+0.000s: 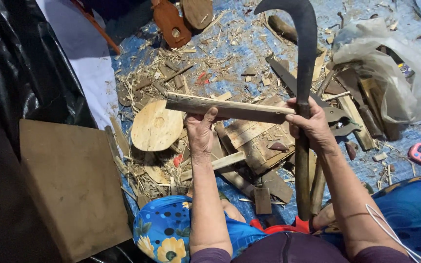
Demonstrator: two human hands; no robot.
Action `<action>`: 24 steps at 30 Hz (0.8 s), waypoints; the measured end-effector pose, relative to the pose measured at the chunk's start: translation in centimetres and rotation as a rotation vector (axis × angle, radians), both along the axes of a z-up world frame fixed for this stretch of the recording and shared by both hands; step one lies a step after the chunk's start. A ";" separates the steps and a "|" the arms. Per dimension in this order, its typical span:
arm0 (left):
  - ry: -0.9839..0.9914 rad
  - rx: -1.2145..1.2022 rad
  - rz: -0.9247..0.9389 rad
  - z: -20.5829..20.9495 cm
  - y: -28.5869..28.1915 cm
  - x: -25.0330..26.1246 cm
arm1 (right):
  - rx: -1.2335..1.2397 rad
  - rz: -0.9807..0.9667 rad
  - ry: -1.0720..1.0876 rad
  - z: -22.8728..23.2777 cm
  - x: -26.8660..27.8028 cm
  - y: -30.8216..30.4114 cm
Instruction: Shaping a piece of wood using a hand-held curved blade
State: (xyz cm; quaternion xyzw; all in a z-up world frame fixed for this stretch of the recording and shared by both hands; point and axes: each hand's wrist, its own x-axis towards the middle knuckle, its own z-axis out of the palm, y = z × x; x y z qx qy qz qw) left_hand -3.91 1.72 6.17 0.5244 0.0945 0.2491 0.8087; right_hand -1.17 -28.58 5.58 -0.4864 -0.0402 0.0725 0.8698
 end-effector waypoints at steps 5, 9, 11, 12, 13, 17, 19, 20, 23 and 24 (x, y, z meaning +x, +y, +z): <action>-0.032 -0.011 0.034 -0.1 0.2 0.1 | -0.033 -0.022 -0.030 -0.4 -0.1 0.5; -0.143 -0.016 0.006 10.9 -3.9 -2.3 | -0.020 -0.030 0.029 0.4 -0.5 1.2; -0.247 -0.140 0.054 12.4 -4.2 -2.4 | -0.019 -0.032 0.049 0.0 -0.7 1.7; -0.244 -0.141 0.056 12.4 -4.2 -2.3 | -0.020 -0.030 0.052 0.1 -0.9 2.0; -0.254 -0.198 0.105 12.3 -4.2 -2.3 | -0.064 -0.033 0.048 0.3 -1.0 2.4; -0.255 -0.280 0.207 10.6 -4.7 -1.0 | -0.341 -0.045 -0.075 -1.3 -1.0 3.4; -0.261 -0.157 0.287 7.5 -4.5 0.5 | -0.559 -0.075 -0.107 -5.6 -1.2 3.6; -0.267 -0.032 0.364 5.9 -4.5 1.3 | -0.775 -0.107 -0.141 -7.8 -1.3 3.5; -0.178 0.079 0.406 1.4 -4.9 2.9 | -1.067 0.034 -0.127 -11.2 -3.2 5.4; -0.174 0.078 0.405 1.1 -5.0 3.3 | -1.068 0.035 -0.122 -11.5 -3.8 6.0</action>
